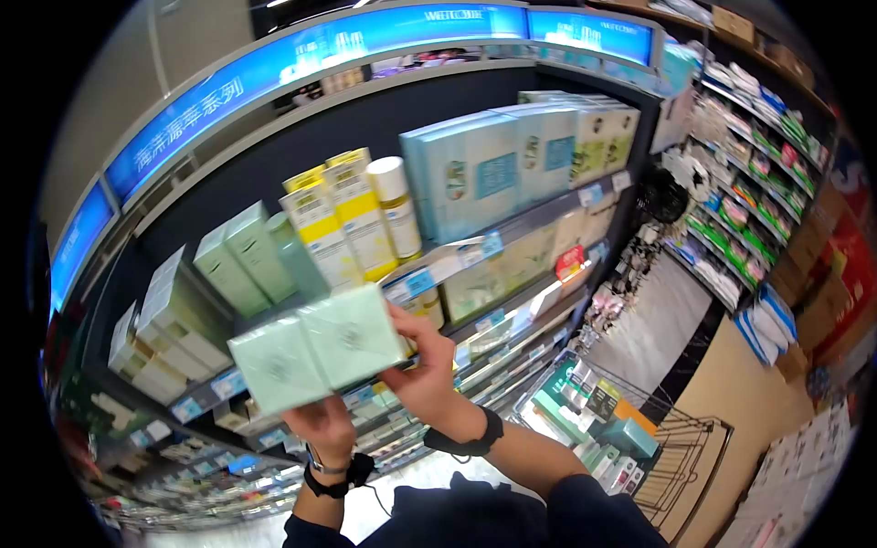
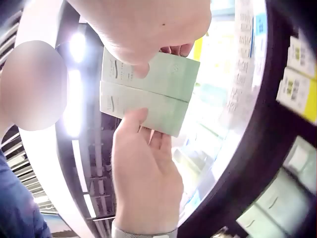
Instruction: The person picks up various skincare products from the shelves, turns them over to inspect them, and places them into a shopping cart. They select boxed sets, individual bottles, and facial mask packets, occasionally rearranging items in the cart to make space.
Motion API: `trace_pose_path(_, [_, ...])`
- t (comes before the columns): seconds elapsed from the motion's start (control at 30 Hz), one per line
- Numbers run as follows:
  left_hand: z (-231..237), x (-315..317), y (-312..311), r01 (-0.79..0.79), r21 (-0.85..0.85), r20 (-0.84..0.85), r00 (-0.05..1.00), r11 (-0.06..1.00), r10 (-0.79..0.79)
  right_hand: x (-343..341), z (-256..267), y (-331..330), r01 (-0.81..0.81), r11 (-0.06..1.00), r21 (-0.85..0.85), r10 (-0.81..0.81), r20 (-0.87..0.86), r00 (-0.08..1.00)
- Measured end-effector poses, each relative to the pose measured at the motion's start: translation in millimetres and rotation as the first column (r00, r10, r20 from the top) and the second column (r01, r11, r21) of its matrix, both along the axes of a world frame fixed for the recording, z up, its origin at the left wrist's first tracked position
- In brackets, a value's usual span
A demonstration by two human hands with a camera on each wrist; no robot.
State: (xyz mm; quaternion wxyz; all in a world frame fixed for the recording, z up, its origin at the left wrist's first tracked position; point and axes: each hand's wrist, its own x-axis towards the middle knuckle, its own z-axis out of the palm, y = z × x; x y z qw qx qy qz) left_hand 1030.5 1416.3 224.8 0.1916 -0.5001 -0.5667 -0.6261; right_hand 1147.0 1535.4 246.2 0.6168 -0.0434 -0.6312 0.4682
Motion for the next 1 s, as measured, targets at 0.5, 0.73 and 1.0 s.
trace_pose_path(0.5, [-3.2,199.3,211.2,0.493,-0.298,-0.199,0.805,0.817,-0.559,263.9,-54.2,124.6,0.332,0.815,-0.475,-0.358,0.037,0.933])
trace_pose_path(0.73, [-85.8,288.6,283.5,0.704,-0.526,0.153,0.631,0.477,-0.761,374.2,-140.4,165.9,0.5,0.575,-0.647,-0.389,0.322,0.863])
trace_pose_path(1.0, [-276.4,341.0,299.3,0.752,-0.658,0.589,0.549,0.043,-0.593,446.8,-329.8,156.0,0.532,0.164,-0.831,-0.069,0.528,0.846])
